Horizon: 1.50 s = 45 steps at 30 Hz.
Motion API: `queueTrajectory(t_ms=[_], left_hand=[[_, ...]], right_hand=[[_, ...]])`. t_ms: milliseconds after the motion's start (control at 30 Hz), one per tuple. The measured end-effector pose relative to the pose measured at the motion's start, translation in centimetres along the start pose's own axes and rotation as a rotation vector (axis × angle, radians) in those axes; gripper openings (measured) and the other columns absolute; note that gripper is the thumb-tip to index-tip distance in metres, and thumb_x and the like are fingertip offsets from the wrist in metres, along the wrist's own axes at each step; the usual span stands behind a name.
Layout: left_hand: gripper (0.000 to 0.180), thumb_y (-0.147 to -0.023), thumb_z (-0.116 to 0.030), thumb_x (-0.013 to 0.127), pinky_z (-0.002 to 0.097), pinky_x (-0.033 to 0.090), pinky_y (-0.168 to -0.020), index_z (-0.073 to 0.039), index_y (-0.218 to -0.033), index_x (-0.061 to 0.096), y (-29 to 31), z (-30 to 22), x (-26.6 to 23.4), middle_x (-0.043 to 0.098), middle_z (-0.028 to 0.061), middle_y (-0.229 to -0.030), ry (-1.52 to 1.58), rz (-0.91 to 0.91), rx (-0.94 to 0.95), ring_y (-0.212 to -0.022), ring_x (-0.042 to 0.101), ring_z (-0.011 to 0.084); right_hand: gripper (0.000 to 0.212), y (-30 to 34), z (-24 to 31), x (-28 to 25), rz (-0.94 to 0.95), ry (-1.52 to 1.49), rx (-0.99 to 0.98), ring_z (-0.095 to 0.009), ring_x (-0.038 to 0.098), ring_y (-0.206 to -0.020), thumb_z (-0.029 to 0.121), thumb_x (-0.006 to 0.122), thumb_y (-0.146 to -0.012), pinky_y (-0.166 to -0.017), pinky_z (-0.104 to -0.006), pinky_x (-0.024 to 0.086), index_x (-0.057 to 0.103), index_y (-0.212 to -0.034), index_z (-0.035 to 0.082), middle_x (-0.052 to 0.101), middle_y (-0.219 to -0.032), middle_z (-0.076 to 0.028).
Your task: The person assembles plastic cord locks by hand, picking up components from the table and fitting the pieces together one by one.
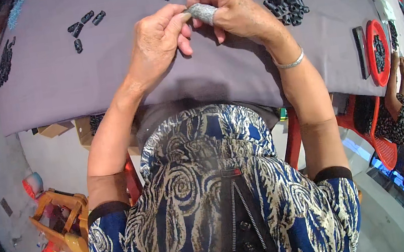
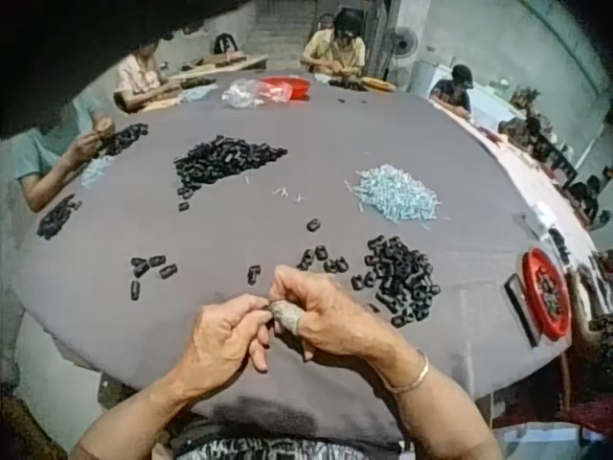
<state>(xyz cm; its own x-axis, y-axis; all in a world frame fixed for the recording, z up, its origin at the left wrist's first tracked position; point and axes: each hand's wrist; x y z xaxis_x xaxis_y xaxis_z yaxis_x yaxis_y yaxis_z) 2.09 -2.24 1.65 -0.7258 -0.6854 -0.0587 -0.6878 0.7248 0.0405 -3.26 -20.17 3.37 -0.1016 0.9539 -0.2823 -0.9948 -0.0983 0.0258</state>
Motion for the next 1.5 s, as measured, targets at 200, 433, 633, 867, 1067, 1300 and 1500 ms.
queueTrajectory(t_ms=[200,433,633,867,1067,1300,1500], left_hand=[[0.023,-0.098,-0.013,0.048,0.0211,0.050,-0.053,0.004,-0.108,0.060,-0.2,0.3,-0.2,0.059,0.0038,-0.076,0.001,-0.007,0.029,-0.056,0.059,0.0087],[0.021,-0.098,-0.013,0.047,0.0219,0.050,-0.053,0.004,-0.104,0.060,-0.7,0.7,-0.3,0.061,0.0051,-0.082,0.185,-0.004,0.017,-0.059,0.060,0.0085],[0.021,-0.098,-0.013,0.048,0.0216,0.050,-0.054,0.003,-0.105,0.060,-0.8,0.2,-0.4,0.061,0.0042,-0.082,0.209,0.000,-0.002,-0.058,0.057,0.0079],[0.019,-0.094,-0.009,0.055,0.0208,0.050,-0.063,0.003,-0.106,0.062,-0.5,0.0,-0.7,0.054,0.0020,-0.085,0.199,-0.075,0.154,-0.072,0.058,0.0078],[0.017,-0.089,-0.004,0.059,0.0248,0.048,-0.084,0.001,-0.103,0.066,-0.3,0.1,-0.1,0.045,0.0058,-0.110,0.042,-0.094,0.370,-0.096,0.054,0.0128],[0.018,-0.091,-0.010,0.060,0.0274,0.043,-0.093,0.001,-0.104,0.066,-0.4,0.3,-0.2,0.047,0.0050,-0.111,0.000,-0.051,0.434,-0.105,0.051,0.0147],[0.020,-0.091,-0.014,0.060,0.0288,0.041,-0.095,-0.002,-0.106,0.065,-0.6,0.7,-0.2,0.051,0.0054,-0.113,0.092,-0.002,0.444,-0.109,0.050,0.0166]], right_hand=[[0.006,0.0,0.5,0.5,-0.051,0.096,-0.034,-0.016,0.061,-0.051,0.008,0.055,-0.086,-0.040,-0.0294,0.047,0.054,-0.087,0.002,0.060,-0.062,-0.008],[0.011,0.2,0.4,0.9,-0.124,0.017,0.000,-0.012,0.058,-0.055,0.006,0.048,-0.087,-0.047,-0.0277,0.048,0.055,-0.093,0.001,0.061,-0.069,-0.006],[0.013,0.0,1.0,0.5,-0.118,-0.133,0.026,-0.010,0.052,-0.050,0.011,0.046,-0.090,-0.046,-0.0243,0.046,0.055,-0.092,0.001,0.061,-0.070,-0.004],[0.037,0.1,1.3,-0.6,-0.064,-0.199,0.118,-0.009,0.049,-0.048,0.039,0.045,-0.095,-0.041,-0.0219,0.042,0.056,-0.088,0.004,0.054,-0.065,-0.002],[0.053,0.4,0.6,1.2,0.086,-0.547,0.210,-0.006,0.041,-0.043,0.052,0.043,-0.095,-0.037,-0.0207,0.035,0.055,-0.075,0.004,0.047,-0.059,0.000],[0.035,0.5,-0.6,1.7,0.147,-0.807,0.192,-0.003,0.025,-0.049,0.041,0.056,-0.092,-0.041,-0.0198,0.019,0.049,-0.072,0.013,0.031,-0.061,0.008],[0.036,0.1,-1.2,2.6,0.106,-0.937,0.061,-0.004,0.028,-0.047,0.038,0.063,-0.087,-0.041,-0.0217,0.020,0.053,-0.069,0.009,0.033,-0.058,0.008]])
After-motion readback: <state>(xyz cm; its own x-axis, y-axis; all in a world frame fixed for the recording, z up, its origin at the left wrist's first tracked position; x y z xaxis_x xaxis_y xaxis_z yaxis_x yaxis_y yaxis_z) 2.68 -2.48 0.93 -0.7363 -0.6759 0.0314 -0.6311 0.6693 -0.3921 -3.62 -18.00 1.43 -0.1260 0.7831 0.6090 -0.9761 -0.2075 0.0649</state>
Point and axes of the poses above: each hand's wrist, its own y-axis away from the middle knuckle, its own x-axis out of the palm, z = x × y
